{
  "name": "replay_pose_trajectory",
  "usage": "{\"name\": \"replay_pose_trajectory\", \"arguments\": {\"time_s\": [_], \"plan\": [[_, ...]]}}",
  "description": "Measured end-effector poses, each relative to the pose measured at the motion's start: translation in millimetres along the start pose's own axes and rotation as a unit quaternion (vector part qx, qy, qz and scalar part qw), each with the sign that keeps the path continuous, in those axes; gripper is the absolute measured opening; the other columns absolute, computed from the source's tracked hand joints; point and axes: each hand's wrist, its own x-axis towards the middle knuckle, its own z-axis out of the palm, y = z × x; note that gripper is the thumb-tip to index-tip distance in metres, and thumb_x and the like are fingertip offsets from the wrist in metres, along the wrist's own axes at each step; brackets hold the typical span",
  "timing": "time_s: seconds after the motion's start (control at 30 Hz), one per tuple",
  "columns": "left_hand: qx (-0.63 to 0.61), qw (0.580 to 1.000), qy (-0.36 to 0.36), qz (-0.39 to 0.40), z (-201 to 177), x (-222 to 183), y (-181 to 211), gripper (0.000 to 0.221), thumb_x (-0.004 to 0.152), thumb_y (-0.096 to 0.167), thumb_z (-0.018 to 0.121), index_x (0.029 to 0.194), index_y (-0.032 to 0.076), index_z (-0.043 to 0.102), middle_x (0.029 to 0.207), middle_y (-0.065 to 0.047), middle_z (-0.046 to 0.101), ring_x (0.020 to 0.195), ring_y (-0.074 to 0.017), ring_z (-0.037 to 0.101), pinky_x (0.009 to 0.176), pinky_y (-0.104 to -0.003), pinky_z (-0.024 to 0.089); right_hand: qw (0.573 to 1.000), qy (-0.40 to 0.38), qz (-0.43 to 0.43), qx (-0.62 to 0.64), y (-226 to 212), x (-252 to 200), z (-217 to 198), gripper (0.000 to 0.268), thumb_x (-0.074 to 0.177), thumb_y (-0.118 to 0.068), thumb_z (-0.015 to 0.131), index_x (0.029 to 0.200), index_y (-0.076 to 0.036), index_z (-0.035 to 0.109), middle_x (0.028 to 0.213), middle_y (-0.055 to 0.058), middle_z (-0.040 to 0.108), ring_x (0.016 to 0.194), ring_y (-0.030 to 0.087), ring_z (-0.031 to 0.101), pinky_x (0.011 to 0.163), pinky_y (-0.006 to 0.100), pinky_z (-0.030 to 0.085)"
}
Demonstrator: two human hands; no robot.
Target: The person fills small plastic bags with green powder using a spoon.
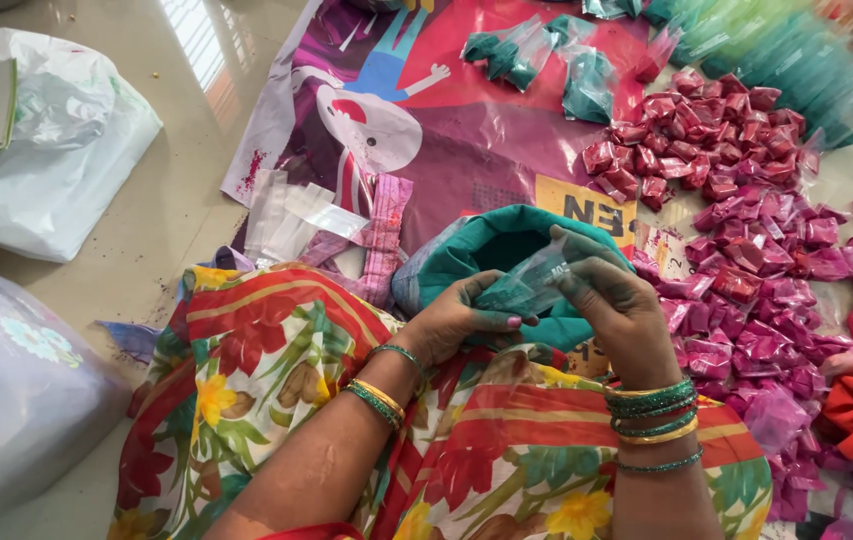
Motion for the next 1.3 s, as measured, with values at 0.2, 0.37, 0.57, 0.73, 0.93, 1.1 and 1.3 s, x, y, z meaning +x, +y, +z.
{"name": "replay_pose_trajectory", "arguments": {"time_s": [0.2, 0.37, 0.57, 0.73, 0.93, 1.1, 1.3], "plan": [[0.036, 0.999, 0.035, -0.018, -5, 4, -7, 0.051, 0.086, 0.01, 0.081, 0.131, 0.008, 0.057, 0.113, -0.009, 0.071, 0.1, -0.0227, 0.073, 0.084, -0.035, 0.059, 0.992, 0.035, 0.051, -0.107, 17, 4, -1, 0.018, 0.091, -0.006, 0.077, 0.107, 0.001, 0.076, 0.094, 0.001, 0.073, 0.083, 0.007, 0.064, 0.071, 0.024, 0.053], [-0.078, 0.995, 0.055, 0.021, -24, 12, -12, 0.076, 0.09, 0.062, 0.062, 0.141, 0.006, 0.054, 0.12, -0.017, 0.067, 0.109, -0.0289, 0.072, 0.095, -0.04, 0.062, 0.97, 0.108, -0.113, -0.185, -29, -11, 16, 0.012, 0.094, -0.005, 0.075, 0.104, 0.001, 0.072, 0.099, 0.005, 0.073, 0.09, 0.011, 0.068, 0.079, 0.026, 0.056], [-0.146, 0.985, 0.092, -0.001, -17, 8, -6, 0.1, 0.085, 0.083, 0.047, 0.145, 0.003, 0.048, 0.131, -0.021, 0.065, 0.118, -0.0317, 0.065, 0.096, -0.046, 0.058, 0.931, 0.04, -0.15, -0.33, 4, -3, 28, 0.019, 0.08, 0.001, 0.077, 0.097, 0.001, 0.07, 0.096, 0.014, 0.07, 0.09, 0.027, 0.07, 0.077, 0.036, 0.055], [-0.104, 0.989, 0.104, -0.015, -10, 5, 8, 0.096, 0.084, 0.079, 0.049, 0.144, 0.004, 0.049, 0.136, -0.017, 0.064, 0.119, -0.0287, 0.068, 0.096, -0.046, 0.059, 0.942, 0.04, -0.134, -0.306, -22, 3, 26, 0.016, 0.082, -0.003, 0.075, 0.098, -0.003, 0.07, 0.094, 0.012, 0.068, 0.085, 0.028, 0.07, 0.074, 0.036, 0.056], [-0.07, 0.993, 0.068, -0.059, -33, 13, -20, 0.076, 0.094, 0.063, 0.06, 0.137, 0.0, 0.056, 0.119, -0.015, 0.072, 0.101, -0.0293, 0.074, 0.085, -0.045, 0.061, 0.93, 0.009, -0.129, -0.345, -13, 6, 20, 0.019, 0.081, -0.001, 0.079, 0.097, -0.001, 0.068, 0.094, 0.013, 0.067, 0.085, 0.027, 0.067, 0.072, 0.035, 0.053], [0.015, 0.997, -0.058, -0.051, -7, 3, -3, 0.048, 0.091, 0.015, 0.078, 0.134, 0.007, 0.057, 0.118, -0.011, 0.073, 0.098, -0.0176, 0.072, 0.073, -0.027, 0.06, 0.959, 0.069, -0.045, -0.27, -1, 5, 7, 0.018, 0.086, -0.005, 0.08, 0.099, -0.001, 0.069, 0.095, 0.007, 0.071, 0.081, 0.013, 0.067, 0.07, 0.028, 0.055], [0.004, 0.999, 0.008, -0.05, 6, -2, 5, 0.046, 0.089, 0.011, 0.077, 0.131, 0.009, 0.059, 0.11, -0.009, 0.074, 0.087, -0.0157, 0.071, 0.067, -0.025, 0.06, 0.986, 0.123, -0.001, -0.116, -18, 11, 8, 0.056, 0.082, -0.015, 0.078, 0.133, -0.011, 0.055, 0.12, -0.003, 0.067, 0.096, 0.008, 0.067, 0.075, 0.024, 0.058]]}}
